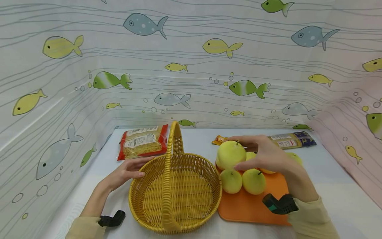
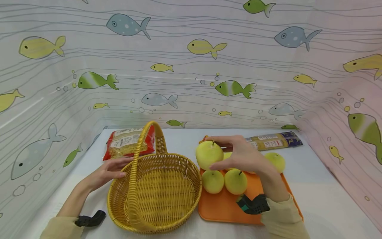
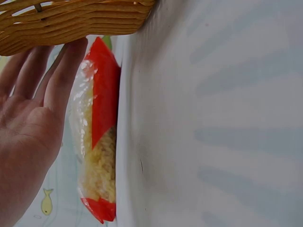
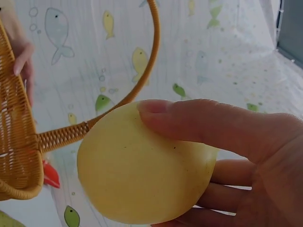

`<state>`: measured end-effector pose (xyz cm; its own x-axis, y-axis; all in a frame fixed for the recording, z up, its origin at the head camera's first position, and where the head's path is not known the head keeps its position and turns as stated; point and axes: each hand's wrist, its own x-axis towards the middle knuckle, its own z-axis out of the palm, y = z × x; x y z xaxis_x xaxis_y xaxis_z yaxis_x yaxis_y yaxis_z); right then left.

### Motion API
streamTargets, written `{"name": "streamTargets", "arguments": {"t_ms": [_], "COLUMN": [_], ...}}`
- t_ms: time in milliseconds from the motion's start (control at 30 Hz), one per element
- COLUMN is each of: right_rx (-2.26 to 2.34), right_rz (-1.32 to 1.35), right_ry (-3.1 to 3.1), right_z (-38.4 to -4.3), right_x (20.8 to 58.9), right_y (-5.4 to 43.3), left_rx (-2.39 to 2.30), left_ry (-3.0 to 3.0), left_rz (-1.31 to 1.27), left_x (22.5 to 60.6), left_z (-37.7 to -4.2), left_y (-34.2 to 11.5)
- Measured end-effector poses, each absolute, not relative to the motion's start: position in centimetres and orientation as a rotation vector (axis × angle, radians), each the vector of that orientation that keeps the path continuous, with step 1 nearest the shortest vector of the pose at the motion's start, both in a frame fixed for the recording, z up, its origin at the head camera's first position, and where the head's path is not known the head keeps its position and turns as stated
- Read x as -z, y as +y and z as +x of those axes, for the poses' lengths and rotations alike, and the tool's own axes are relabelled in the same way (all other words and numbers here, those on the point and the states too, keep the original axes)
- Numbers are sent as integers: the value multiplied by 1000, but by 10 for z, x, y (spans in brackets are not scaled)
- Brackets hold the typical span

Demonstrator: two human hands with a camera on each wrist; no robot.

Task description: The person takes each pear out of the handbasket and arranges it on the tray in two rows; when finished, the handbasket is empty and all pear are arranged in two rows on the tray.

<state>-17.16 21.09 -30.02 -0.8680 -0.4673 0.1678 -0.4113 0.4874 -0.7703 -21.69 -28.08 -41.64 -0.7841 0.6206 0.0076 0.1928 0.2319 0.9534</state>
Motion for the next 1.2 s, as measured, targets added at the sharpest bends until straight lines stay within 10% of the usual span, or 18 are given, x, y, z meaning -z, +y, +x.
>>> {"name": "streamTargets", "arguments": {"t_ms": [1200], "right_rx": [1321], "right_rz": [-500], "right_ry": [2836], "right_z": [-163], "right_x": [339], "right_y": [310], "left_rx": [-1566], "left_ry": [2135], "left_rz": [742], "left_x": [417], "left_z": [-218], "left_y": [-281]}}
